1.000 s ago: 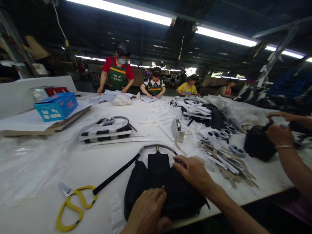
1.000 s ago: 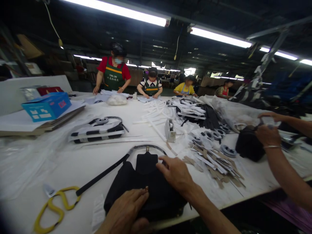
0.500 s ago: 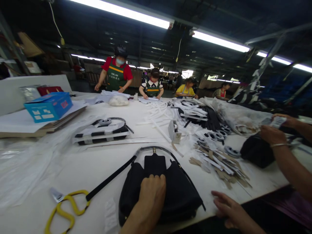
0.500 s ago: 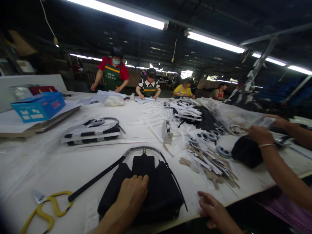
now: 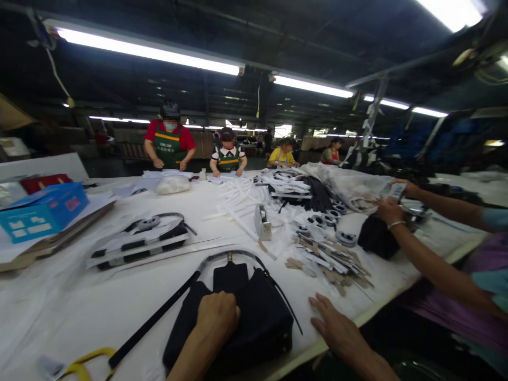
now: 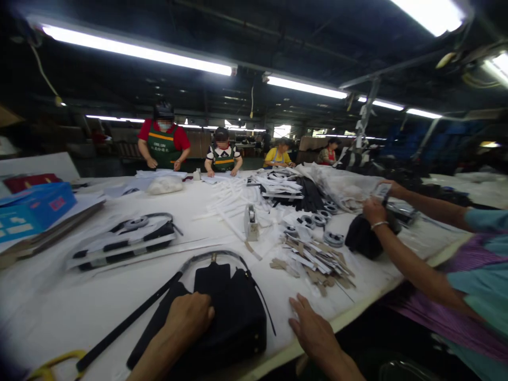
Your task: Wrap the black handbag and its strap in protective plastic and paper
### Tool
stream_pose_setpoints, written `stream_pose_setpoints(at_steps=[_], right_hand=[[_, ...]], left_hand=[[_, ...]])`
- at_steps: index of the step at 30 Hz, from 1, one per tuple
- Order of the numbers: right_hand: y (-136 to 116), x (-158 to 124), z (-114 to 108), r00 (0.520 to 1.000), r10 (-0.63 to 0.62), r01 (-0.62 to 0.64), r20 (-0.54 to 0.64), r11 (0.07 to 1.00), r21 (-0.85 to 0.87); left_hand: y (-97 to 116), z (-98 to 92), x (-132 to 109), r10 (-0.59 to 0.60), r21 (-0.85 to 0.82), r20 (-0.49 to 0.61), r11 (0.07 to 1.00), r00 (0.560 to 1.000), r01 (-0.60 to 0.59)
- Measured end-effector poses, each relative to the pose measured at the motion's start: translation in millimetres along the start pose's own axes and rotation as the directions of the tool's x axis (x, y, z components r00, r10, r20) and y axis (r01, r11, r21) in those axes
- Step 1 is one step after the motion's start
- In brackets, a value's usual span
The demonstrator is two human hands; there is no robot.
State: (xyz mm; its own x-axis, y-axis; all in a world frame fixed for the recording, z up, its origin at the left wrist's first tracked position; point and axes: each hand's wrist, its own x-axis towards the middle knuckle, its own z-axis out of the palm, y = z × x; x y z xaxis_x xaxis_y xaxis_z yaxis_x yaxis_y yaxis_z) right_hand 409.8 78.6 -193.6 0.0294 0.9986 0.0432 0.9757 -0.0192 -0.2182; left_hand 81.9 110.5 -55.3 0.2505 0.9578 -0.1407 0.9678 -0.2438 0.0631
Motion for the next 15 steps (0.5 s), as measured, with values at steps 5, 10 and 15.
stream_pose_setpoints(at_steps=[5, 10, 15], right_hand=[[-1, -2, -1, 0.985, -0.023, 0.035, -0.171, 0.997, 0.063], [8, -5, 17, 0.912, -0.028, 0.071, -0.409, 0.993, 0.090], [24, 0, 46, 0.820, -0.125, 0.209, -0.559, 0.974, 0.087]], left_hand=[[-3, 9.7, 8, -0.052, 0.011, -0.012, 0.999, 0.999, 0.052], [6, -0.4, -8, -0.081, 0.021, -0.093, 0.996, 0.992, 0.083], [2, 21.5, -25, 0.245, -0.072, -0.148, 0.964, 0.958, -0.257]])
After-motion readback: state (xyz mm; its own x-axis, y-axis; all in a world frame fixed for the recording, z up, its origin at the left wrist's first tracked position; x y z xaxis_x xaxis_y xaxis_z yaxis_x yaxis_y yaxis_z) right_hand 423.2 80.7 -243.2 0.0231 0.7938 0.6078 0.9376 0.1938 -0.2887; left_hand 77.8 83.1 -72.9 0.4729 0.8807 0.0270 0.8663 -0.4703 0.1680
